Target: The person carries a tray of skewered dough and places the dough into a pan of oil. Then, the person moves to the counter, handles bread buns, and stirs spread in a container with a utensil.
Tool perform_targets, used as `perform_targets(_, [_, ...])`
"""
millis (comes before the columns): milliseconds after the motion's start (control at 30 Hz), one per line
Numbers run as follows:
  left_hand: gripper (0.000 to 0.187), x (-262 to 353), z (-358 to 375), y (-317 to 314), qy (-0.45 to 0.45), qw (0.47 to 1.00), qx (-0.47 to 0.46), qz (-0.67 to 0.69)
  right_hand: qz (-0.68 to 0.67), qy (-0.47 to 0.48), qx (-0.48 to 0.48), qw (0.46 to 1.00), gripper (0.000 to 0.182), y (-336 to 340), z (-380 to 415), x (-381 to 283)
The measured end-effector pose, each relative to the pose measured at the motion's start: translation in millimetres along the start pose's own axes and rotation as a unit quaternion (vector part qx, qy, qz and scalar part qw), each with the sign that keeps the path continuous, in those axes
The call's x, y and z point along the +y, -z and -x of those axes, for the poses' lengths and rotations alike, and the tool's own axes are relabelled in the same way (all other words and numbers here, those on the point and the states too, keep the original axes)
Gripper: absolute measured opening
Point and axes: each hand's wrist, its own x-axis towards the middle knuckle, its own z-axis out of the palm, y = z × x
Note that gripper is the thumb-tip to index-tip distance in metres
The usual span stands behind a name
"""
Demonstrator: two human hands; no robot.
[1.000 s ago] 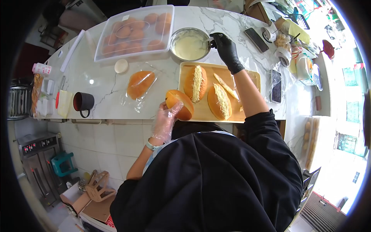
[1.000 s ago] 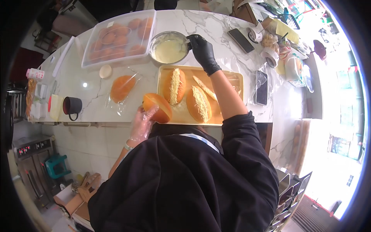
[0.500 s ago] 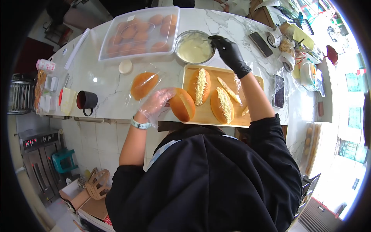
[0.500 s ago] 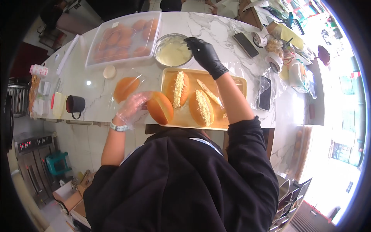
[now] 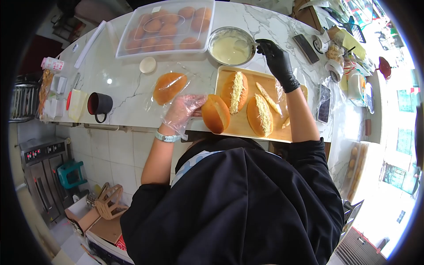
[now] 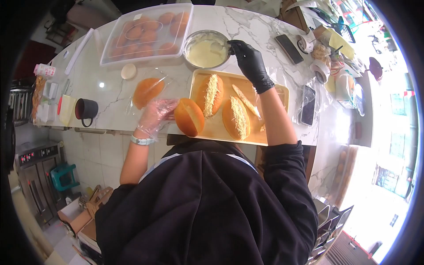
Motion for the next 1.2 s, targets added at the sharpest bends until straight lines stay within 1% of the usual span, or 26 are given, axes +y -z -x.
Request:
perform_targets(133, [0.029, -16.6, -5.3, 8.4, -0.017, 0.999, 0.007, 0.033, -0.012, -0.002, 0.009, 1.000, 0.020, -1.5, 1.0, 3.5])
perform_targets(267, [0.027, -29.6, -7.5, 15.0, -0.051, 0.998, -0.007, 0.045, -0.006, -0.007, 0.014, 1.000, 0.020, -2.0, 2.2, 1.6])
perform_targets(367, [0.026, -29.1, -9.1, 18.9, -0.069, 0.997, 0.016, 0.008, -0.008, 0.000, 0.028, 1.000, 0.019, -3.7, 2.6, 2.0])
perform_targets(433, [0.028, -26.1, -18.2, 30.2, -0.137, 0.988, 0.076, -0.017, -0.024, 0.013, 0.049, 0.998, 0.019, -6.4, 0.4, 2.8])
perform_targets(467, [0.029, -23.4, -24.6, 33.6, -0.171, 0.979, 0.105, -0.029, -0.014, 0.008, 0.037, 0.999, 0.019, -6.5, -0.4, 3.1])
perform_targets(533, [0.031, -6.3, -35.0, 28.5, -0.197, 0.974, 0.111, -0.034, -0.008, 0.012, 0.020, 1.000, 0.018, -8.2, -1.9, -6.4])
perform_targets(567, [0.032, 2.1, -41.8, 25.3, -0.210, 0.970, 0.114, -0.035, -0.007, 0.018, 0.029, 0.999, 0.018, -9.0, -4.6, -7.7])
perform_targets(667, [0.034, 8.0, -88.3, 19.9, -0.148, 0.988, -0.014, -0.053, -0.005, 0.048, 0.057, 0.997, 0.017, -13.0, -14.6, -5.2])
perform_targets(767, [0.027, 24.6, -123.8, -14.1, -0.057, 0.985, 0.028, -0.161, 0.028, 0.009, -0.003, 1.000, 0.016, -12.5, -24.7, -19.0])
perform_targets(800, [0.023, 23.5, -133.4, -17.6, -0.073, 0.985, 0.058, -0.144, 0.106, 0.068, 0.009, 0.992, 0.015, -14.0, -29.9, -15.4])
perform_targets(900, [0.014, 18.6, -155.2, -27.6, -0.110, 0.982, 0.132, -0.084, 0.234, 0.039, 0.047, 0.970, 0.018, -16.8, -46.3, -13.8])
perform_targets(933, [0.012, 16.5, -154.5, -31.3, -0.115, 0.980, 0.149, -0.061, 0.271, -0.010, 0.044, 0.961, 0.020, -16.8, -51.9, -17.4])
perform_targets(967, [0.009, 15.3, -154.4, -34.3, -0.120, 0.978, 0.166, -0.039, 0.272, -0.022, 0.040, 0.961, 0.020, -19.0, -57.1, -13.5])
perform_targets(1033, [0.008, 11.8, -157.5, -37.1, -0.122, 0.982, 0.141, -0.019, 0.269, -0.048, 0.033, 0.961, 0.020, -26.0, -66.7, -5.6])
perform_targets(1167, [0.005, 21.8, -151.5, -43.6, -0.105, 0.987, 0.123, -0.004, 0.186, -0.048, 0.014, 0.981, 0.017, -34.1, -91.3, 6.2])
perform_targets(1200, [0.005, 22.5, -154.9, -42.1, -0.104, 0.987, 0.119, -0.022, 0.177, -0.055, -0.016, 0.983, 0.015, -33.8, -96.2, 2.7])
